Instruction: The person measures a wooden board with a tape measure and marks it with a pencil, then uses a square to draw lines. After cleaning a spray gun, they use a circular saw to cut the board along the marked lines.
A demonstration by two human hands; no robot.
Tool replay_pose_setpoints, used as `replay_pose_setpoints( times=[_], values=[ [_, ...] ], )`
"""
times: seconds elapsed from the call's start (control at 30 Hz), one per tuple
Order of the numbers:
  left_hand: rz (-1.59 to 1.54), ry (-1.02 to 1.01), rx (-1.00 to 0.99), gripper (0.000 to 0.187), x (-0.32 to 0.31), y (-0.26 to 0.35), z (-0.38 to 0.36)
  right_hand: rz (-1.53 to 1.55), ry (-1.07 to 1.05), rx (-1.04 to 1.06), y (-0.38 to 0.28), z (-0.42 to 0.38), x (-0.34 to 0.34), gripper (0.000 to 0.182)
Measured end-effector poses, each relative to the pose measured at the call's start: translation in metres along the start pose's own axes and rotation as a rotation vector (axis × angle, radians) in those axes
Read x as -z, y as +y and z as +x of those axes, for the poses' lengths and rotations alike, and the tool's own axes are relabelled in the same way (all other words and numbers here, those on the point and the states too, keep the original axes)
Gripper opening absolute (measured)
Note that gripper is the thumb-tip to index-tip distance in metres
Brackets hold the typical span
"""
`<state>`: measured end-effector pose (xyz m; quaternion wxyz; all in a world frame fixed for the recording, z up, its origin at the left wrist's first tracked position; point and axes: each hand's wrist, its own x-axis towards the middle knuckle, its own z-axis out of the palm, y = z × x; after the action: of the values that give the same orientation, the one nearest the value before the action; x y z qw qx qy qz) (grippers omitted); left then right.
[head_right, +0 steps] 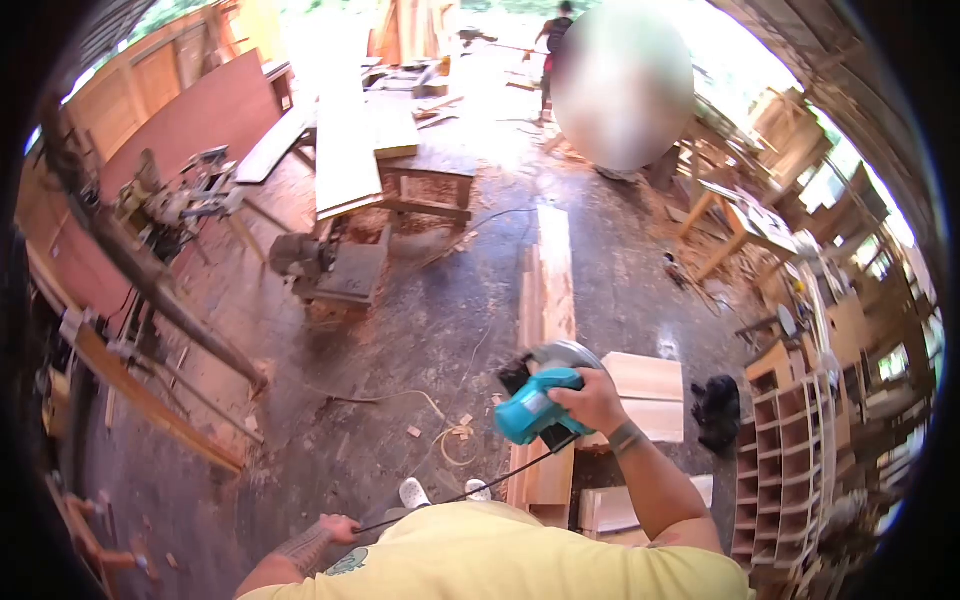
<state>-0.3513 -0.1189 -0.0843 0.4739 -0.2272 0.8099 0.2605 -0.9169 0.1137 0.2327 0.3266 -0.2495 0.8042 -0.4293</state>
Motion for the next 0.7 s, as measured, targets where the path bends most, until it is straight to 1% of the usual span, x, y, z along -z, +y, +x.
replay_pose_setpoints(
  times=[0.03,0.07,0.1,0.13,0.17,0.2,0.23,0.27,0.3,0.33,0.4,0.43,0.5,0.53,0.57,0.6,0.67,0.7],
  values=[
    [-0.025,0.033,0.065,0.063,-0.023,-0.012,-0.007,0.128,-0.041,-0.060,0.014,0.012,0.007,0.020],
    [-0.068,0.059,0.139,0.066,-0.057,-0.021,-0.020,0.125,-0.027,-0.077,0.037,0.023,0.012,0.016],
    [-0.106,0.076,0.255,0.058,-0.054,-0.008,-0.056,0.114,-0.026,-0.095,0.056,0.033,0.012,0.012],
    [-0.173,0.112,0.328,0.052,-0.063,-0.003,-0.082,0.097,0.002,-0.139,0.077,0.042,0.008,0.010],
    [-0.255,0.134,0.341,0.049,-0.070,0.000,-0.105,0.068,0.029,-0.189,0.094,0.049,0.004,0.010],
    [-0.341,0.173,0.398,0.047,-0.082,-0.001,-0.118,0.024,-0.024,-0.191,0.114,0.061,-0.001,0.010],
    [-0.340,0.205,0.474,0.045,-0.083,0.011,-0.138,-0.014,-0.073,-0.188,0.136,0.075,-0.007,0.011],
    [-0.352,0.291,0.524,0.040,-0.092,0.024,-0.156,-0.042,-0.110,-0.181,0.147,0.086,-0.017,0.012],
    [-0.395,0.293,0.568,0.038,-0.100,0.033,-0.166,-0.112,-0.125,-0.200,0.149,0.091,-0.028,0.017],
    [-0.429,0.298,0.610,0.037,-0.112,0.044,-0.170,-0.162,-0.170,-0.184,0.155,0.096,-0.036,0.016],
    [-0.571,0.447,0.620,0.039,-0.144,0.060,-0.175,-0.240,-0.245,-0.133,0.165,0.107,-0.060,0.016],
    [-0.639,0.523,0.632,0.042,-0.160,0.069,-0.182,-0.202,-0.309,-0.144,0.169,0.115,-0.069,0.012],
    [-0.972,0.892,0.629,0.042,-0.188,0.104,-0.198,-0.211,-0.474,-0.079,0.164,0.121,-0.090,0.011],
    [-1.170,0.932,0.692,0.036,-0.191,0.121,-0.211,-0.218,-0.561,-0.042,0.156,0.123,-0.104,0.010],
    [-1.363,0.987,0.743,0.033,-0.194,0.133,-0.223,-0.268,-0.579,-0.009,0.154,0.126,-0.120,0.010],
    [-1.558,1.092,0.705,0.033,-0.205,0.143,-0.231,-0.332,-0.595,0.058,0.139,0.119,-0.136,0.011],
    [-1.913,1.309,0.553,0.033,-0.225,0.156,-0.243,-0.345,-0.698,0.112,0.122,0.121,-0.168,0.011],
    [-1.990,1.305,0.523,0.042,-0.234,0.159,-0.261,-0.344,-0.721,0.117,0.110,0.116,-0.186,0.011]
  ],
)
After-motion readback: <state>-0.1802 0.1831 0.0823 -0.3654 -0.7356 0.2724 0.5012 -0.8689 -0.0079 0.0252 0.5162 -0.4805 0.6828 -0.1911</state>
